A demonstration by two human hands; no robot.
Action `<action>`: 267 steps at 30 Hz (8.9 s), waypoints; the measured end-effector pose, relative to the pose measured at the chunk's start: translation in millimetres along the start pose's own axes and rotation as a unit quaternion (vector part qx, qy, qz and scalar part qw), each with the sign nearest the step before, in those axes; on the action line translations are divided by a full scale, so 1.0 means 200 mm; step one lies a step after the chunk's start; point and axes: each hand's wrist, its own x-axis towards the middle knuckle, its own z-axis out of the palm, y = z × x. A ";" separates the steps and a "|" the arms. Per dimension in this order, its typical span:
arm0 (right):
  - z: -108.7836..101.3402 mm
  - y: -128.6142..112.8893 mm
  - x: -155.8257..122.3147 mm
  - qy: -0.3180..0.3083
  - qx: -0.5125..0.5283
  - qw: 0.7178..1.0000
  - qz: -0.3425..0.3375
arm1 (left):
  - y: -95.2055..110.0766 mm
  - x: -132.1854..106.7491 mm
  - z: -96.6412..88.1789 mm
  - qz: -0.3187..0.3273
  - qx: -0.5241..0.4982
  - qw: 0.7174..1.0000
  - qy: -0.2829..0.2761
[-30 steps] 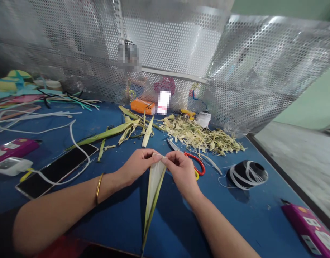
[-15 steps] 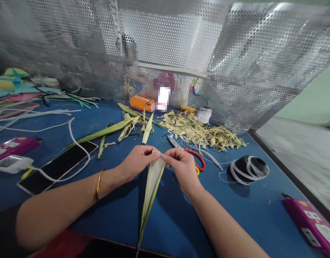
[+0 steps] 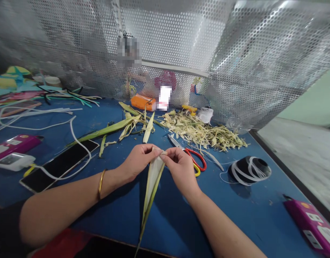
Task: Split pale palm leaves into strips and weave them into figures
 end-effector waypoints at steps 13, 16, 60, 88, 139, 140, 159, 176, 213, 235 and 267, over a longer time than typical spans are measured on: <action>0.00 0.03 -0.01 0.042 -0.069 0.994 -0.069 | -0.07 -0.01 0.03 0.005 0.043 0.999 0.023; 0.00 0.04 -0.02 0.054 -0.135 0.980 -0.133 | -0.07 -0.01 0.04 0.003 0.029 0.999 0.026; 0.03 0.00 -0.03 0.017 -0.011 1.000 -0.010 | -0.06 -0.02 0.04 0.025 0.183 0.981 0.051; -0.08 -0.20 -0.29 -0.092 -0.183 0.885 -0.417 | -0.14 0.09 -0.02 -0.046 0.003 0.986 0.161; -0.04 -0.02 -0.02 -0.004 -0.003 1.000 -0.010 | 0.00 -0.07 0.08 -0.047 -0.080 0.995 0.031; -0.04 -0.03 -0.02 -0.002 -0.001 1.000 -0.008 | 0.00 -0.07 0.08 -0.046 -0.081 0.995 0.030; -0.01 -0.02 -0.04 0.015 -0.043 0.998 -0.040 | -0.01 -0.06 0.08 -0.049 -0.096 0.993 0.038; -0.01 -0.01 -0.07 0.017 -0.116 0.989 -0.089 | -0.03 -0.05 0.09 -0.032 -0.058 0.996 0.060; 0.02 -0.01 -0.06 -0.023 -0.026 0.999 0.006 | -0.06 -0.02 0.06 0.040 0.065 0.994 0.083; 0.01 -0.01 -0.10 0.001 -0.203 0.959 -0.196 | -0.07 -0.01 0.05 0.031 0.058 0.993 0.100; -0.06 -0.18 -0.25 -0.072 -0.348 0.730 -0.584 | 0.00 -0.03 0.07 -0.105 -0.082 0.990 0.046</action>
